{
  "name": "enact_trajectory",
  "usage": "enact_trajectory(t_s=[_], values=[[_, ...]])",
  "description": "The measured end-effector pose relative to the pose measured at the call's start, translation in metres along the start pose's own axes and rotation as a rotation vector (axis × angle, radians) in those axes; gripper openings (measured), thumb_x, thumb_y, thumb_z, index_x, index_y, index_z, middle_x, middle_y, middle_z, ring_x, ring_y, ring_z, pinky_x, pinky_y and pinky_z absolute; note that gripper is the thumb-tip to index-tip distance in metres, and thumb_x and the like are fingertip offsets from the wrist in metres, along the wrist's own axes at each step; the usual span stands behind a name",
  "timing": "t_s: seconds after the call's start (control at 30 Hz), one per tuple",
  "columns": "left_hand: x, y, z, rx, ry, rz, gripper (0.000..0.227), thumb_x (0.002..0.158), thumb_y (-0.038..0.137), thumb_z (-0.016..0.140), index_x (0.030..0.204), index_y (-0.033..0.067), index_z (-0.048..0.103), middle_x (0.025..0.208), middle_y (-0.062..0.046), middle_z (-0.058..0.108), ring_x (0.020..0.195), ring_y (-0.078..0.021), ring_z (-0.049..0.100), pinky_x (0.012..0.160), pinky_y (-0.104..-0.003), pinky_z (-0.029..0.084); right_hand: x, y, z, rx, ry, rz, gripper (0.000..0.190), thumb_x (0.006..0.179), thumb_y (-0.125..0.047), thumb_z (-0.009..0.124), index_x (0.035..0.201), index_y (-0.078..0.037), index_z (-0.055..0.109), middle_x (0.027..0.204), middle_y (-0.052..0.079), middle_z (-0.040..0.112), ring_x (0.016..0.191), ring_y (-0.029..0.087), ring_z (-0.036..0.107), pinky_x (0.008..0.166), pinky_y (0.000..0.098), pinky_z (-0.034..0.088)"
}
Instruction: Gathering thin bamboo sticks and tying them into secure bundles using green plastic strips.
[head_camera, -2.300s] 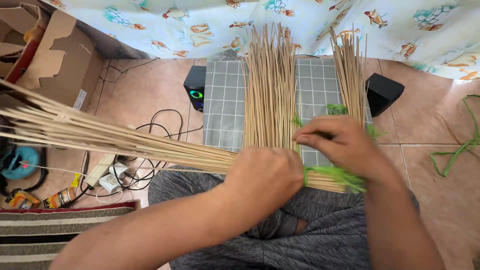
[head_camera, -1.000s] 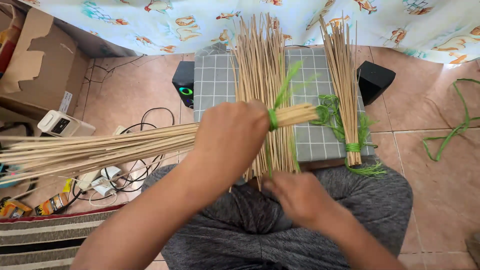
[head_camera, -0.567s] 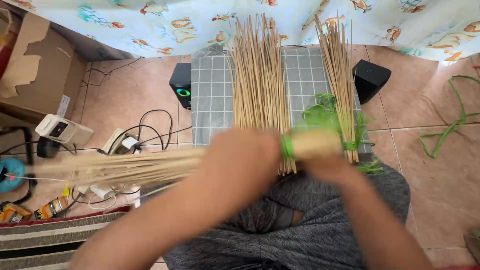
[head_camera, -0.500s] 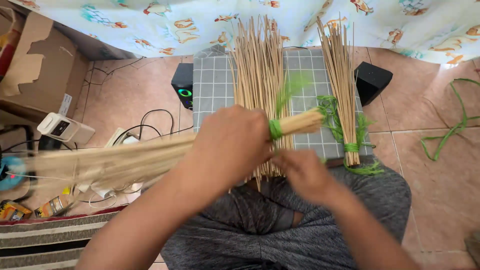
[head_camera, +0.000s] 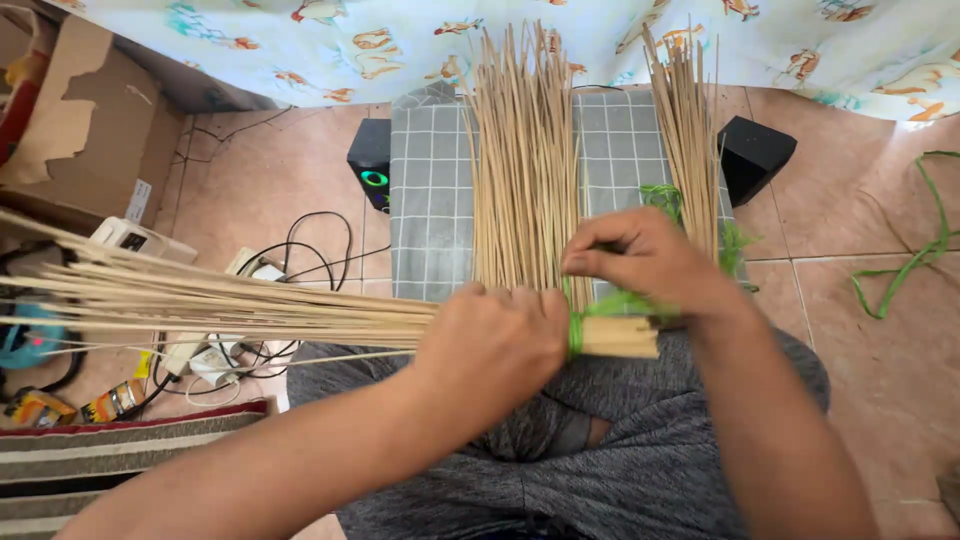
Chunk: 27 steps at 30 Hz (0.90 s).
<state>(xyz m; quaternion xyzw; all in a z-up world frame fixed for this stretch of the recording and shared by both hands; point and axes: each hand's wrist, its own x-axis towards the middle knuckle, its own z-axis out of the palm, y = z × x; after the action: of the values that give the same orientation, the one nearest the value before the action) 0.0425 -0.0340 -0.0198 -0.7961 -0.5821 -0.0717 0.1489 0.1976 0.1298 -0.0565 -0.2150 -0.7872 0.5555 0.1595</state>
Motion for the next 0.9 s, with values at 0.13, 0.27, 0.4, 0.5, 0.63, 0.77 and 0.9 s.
enact_trajectory(t_s=[0.13, 0.27, 0.4, 0.5, 0.63, 0.77, 0.9], values=[[0.012, -0.022, -0.058, -0.526, -0.512, -0.289, 0.066, 0.097, 0.041, 0.033, 0.122, -0.0159, 0.056, 0.095, -0.035, 0.07, 0.087, -0.0526, 0.073, 0.066, -0.055, 0.059, -0.022, 0.048, 0.042, 0.06, -0.014, 0.185, 0.029, 0.088, 0.001, 0.063, 0.109, 0.021, 0.065, 0.102, 0.048, 0.065, 0.09, 0.058, 0.066, 0.092, 0.0637, 0.049], [0.016, -0.043, -0.061, -0.791, -0.65, -0.396, 0.064, 0.103, 0.034, 0.023, 0.136, -0.0145, 0.048, 0.108, -0.034, 0.071, 0.1, -0.0477, 0.074, 0.076, -0.056, 0.062, -0.042, 0.008, 0.076, -0.041, 0.087, 0.143, 0.032, 0.1, -0.021, 0.06, 0.085, 0.003, 0.075, 0.067, 0.02, 0.071, 0.064, 0.027, 0.07, 0.066, 0.0418, 0.056], [0.017, -0.042, -0.051, -0.889, -0.569, -0.492, 0.054, 0.1, 0.033, 0.044, 0.132, -0.0087, 0.054, 0.098, -0.032, 0.074, 0.095, -0.0567, 0.071, 0.076, -0.059, 0.059, -0.061, -0.017, 0.062, -0.349, 0.376, -0.085, 0.016, 0.096, -0.023, 0.067, 0.087, -0.017, 0.08, 0.065, -0.003, 0.072, 0.059, 0.018, 0.071, 0.058, 0.0304, 0.056], [0.021, -0.035, -0.049, -0.978, -0.493, -0.543, 0.052, 0.097, 0.035, 0.051, 0.126, -0.007, 0.06, 0.09, -0.029, 0.076, 0.091, -0.0539, 0.073, 0.073, -0.057, 0.059, -0.064, -0.036, 0.052, -0.39, 0.471, -0.114, 0.016, 0.091, -0.022, 0.073, 0.077, -0.017, 0.076, 0.057, -0.001, 0.062, 0.052, 0.019, 0.063, 0.053, 0.0308, 0.05], [0.029, -0.027, -0.053, -1.08, -0.307, -0.583, 0.051, 0.095, 0.036, 0.055, 0.117, -0.0084, 0.066, 0.079, -0.028, 0.076, 0.081, -0.0491, 0.077, 0.065, -0.054, 0.062, -0.057, -0.047, 0.037, -0.211, 0.538, -0.163, 0.024, 0.086, -0.008, 0.078, 0.066, -0.005, 0.066, 0.059, 0.008, 0.056, 0.054, 0.018, 0.052, 0.055, 0.0327, 0.047], [0.035, -0.021, -0.026, -1.27, -0.223, -0.627, 0.049, 0.093, 0.03, 0.059, 0.118, -0.0111, 0.062, 0.065, -0.023, 0.071, 0.056, -0.0338, 0.073, 0.049, -0.04, 0.06, -0.042, -0.041, 0.033, 0.003, 0.552, -0.2, 0.029, 0.09, -0.006, 0.076, 0.067, -0.004, 0.059, 0.071, 0.007, 0.055, 0.065, 0.012, 0.055, 0.062, 0.0279, 0.051], [0.035, -0.016, 0.002, -1.37, -0.019, -0.653, 0.054, 0.093, 0.039, 0.054, 0.123, -0.0051, 0.061, 0.054, -0.014, 0.061, 0.048, -0.0291, 0.065, 0.046, -0.04, 0.05, -0.025, -0.009, 0.034, 0.168, 0.59, -0.256, 0.03, 0.094, -0.003, 0.071, 0.068, -0.001, 0.058, 0.07, 0.011, 0.056, 0.062, 0.015, 0.056, 0.061, 0.0286, 0.05]])
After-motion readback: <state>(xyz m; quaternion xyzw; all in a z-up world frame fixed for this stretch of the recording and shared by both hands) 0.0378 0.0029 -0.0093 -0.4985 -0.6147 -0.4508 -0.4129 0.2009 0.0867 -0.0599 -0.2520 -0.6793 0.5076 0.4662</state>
